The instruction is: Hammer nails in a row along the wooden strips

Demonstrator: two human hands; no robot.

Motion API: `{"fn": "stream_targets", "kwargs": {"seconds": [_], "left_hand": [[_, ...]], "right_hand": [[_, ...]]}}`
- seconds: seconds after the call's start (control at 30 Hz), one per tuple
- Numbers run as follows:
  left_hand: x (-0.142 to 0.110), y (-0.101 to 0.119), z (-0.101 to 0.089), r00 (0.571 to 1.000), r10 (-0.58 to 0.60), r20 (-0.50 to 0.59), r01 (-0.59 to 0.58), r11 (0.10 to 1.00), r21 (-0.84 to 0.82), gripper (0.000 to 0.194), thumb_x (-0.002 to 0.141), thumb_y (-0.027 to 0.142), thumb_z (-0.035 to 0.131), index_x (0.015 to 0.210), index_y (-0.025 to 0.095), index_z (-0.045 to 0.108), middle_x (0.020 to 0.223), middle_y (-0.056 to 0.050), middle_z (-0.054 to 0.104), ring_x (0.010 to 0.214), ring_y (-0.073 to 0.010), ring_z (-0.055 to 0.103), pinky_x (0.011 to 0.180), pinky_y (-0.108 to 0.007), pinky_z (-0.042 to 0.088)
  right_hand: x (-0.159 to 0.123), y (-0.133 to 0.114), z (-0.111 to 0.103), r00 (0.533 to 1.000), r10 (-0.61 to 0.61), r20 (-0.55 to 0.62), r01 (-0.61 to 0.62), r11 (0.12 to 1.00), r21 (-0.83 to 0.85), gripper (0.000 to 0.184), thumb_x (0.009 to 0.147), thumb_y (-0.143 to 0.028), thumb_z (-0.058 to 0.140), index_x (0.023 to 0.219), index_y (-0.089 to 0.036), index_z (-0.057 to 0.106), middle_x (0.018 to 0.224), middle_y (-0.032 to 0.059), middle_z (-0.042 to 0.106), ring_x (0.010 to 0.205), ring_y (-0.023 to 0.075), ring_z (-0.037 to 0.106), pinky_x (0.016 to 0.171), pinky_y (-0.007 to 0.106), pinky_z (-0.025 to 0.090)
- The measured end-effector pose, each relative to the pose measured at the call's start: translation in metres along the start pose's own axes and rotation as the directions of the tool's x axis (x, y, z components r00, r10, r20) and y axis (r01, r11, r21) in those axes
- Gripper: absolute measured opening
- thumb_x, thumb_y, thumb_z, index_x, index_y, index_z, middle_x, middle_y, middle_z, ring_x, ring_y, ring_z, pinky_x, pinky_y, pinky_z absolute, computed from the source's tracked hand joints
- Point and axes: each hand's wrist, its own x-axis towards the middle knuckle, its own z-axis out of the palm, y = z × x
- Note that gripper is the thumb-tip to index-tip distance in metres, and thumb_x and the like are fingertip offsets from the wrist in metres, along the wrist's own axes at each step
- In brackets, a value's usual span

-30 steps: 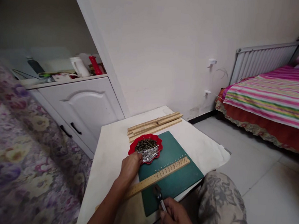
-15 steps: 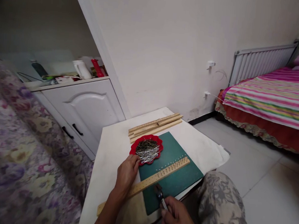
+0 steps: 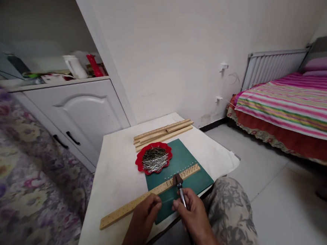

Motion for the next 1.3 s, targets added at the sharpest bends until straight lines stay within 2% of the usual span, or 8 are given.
{"fn": "stream_targets", "kwargs": {"seconds": [0.23,0.4,0.57,0.7,0.8,0.97,1.1,1.3], "left_hand": [[-0.011,0.009,0.003,0.990,0.108,0.090,-0.111,0.993,0.026,0.018,0.086,0.026,0.045,0.071,0.019,0.054,0.070,-0.001,0.056,0.066,-0.0137,0.051,0.061,-0.023,0.036],[-0.007,0.007,0.013,0.999,-0.046,0.012,0.048,0.981,-0.190,0.017,0.079,0.031,0.054,0.068,0.018,0.055,0.060,0.002,0.051,0.056,-0.0114,0.046,0.053,-0.021,0.034],[-0.003,0.001,0.043,0.961,-0.273,0.033,0.228,0.721,-0.654,0.023,0.072,0.039,0.061,0.070,0.016,0.053,0.053,0.004,0.051,0.048,-0.0094,0.046,0.050,-0.021,0.036],[-0.003,0.000,0.053,0.951,-0.302,0.063,0.236,0.582,-0.778,0.024,0.066,0.036,0.065,0.067,0.015,0.054,0.050,0.004,0.052,0.047,-0.0083,0.045,0.051,-0.021,0.037],[0.004,0.000,0.038,0.954,-0.298,-0.020,0.199,0.685,-0.701,0.021,0.069,0.035,0.063,0.070,0.015,0.057,0.053,0.003,0.055,0.051,-0.0094,0.048,0.053,-0.021,0.039],[0.033,-0.007,0.007,0.925,-0.168,-0.340,0.065,0.954,-0.294,0.018,0.074,0.035,0.059,0.075,0.017,0.061,0.069,0.000,0.060,0.067,-0.0141,0.056,0.064,-0.023,0.045],[0.051,-0.016,0.009,0.930,-0.013,-0.368,-0.018,0.997,-0.080,0.019,0.079,0.033,0.053,0.073,0.018,0.062,0.071,0.000,0.059,0.068,-0.0136,0.056,0.064,-0.023,0.045],[0.052,-0.019,0.017,0.944,0.038,-0.327,-0.025,0.999,0.044,0.020,0.084,0.030,0.048,0.074,0.018,0.060,0.073,0.000,0.058,0.069,-0.0129,0.056,0.064,-0.022,0.043]], "right_hand": [[-0.004,0.013,-0.002,1.000,0.022,0.008,-0.022,1.000,0.011,0.030,0.075,-0.043,0.061,0.088,-0.019,0.049,0.058,-0.0073,0.056,0.031,0.0030,0.031,0.027,0.013,0.025],[-0.008,0.014,0.001,0.999,0.041,0.031,-0.042,0.999,0.034,0.029,0.076,-0.042,0.061,0.089,-0.020,0.047,0.058,-0.0078,0.058,0.027,0.0013,0.030,0.027,0.013,0.024],[-0.008,0.015,0.004,0.998,0.050,0.046,-0.055,0.991,0.118,0.034,0.074,-0.044,0.063,0.089,-0.020,0.047,0.056,-0.0071,0.059,0.026,0.0017,0.031,0.027,0.013,0.022],[-0.008,0.020,0.005,0.998,0.055,0.036,-0.060,0.986,0.154,0.036,0.073,-0.046,0.065,0.088,-0.019,0.047,0.056,-0.0072,0.058,0.027,0.0016,0.031,0.027,0.013,0.022],[-0.009,0.023,0.002,0.998,0.053,0.027,-0.056,0.992,0.116,0.035,0.076,-0.048,0.062,0.090,-0.018,0.048,0.063,-0.0049,0.061,0.027,0.0007,0.031,0.027,0.013,0.023],[-0.010,0.023,-0.001,0.999,0.052,0.018,-0.053,0.996,0.066,0.033,0.079,-0.048,0.058,0.088,-0.018,0.049,0.065,-0.0042,0.062,0.027,-0.0001,0.031,0.027,0.013,0.023],[-0.011,0.021,0.001,0.997,0.072,0.017,-0.073,0.996,0.056,0.033,0.077,-0.049,0.059,0.087,-0.019,0.048,0.063,-0.0053,0.061,0.026,0.0003,0.031,0.027,0.013,0.022],[-0.009,0.021,0.001,0.997,0.081,0.008,-0.082,0.995,0.064,0.032,0.076,-0.047,0.060,0.087,-0.019,0.049,0.061,-0.0059,0.061,0.025,0.0003,0.030,0.026,0.013,0.021]]}}
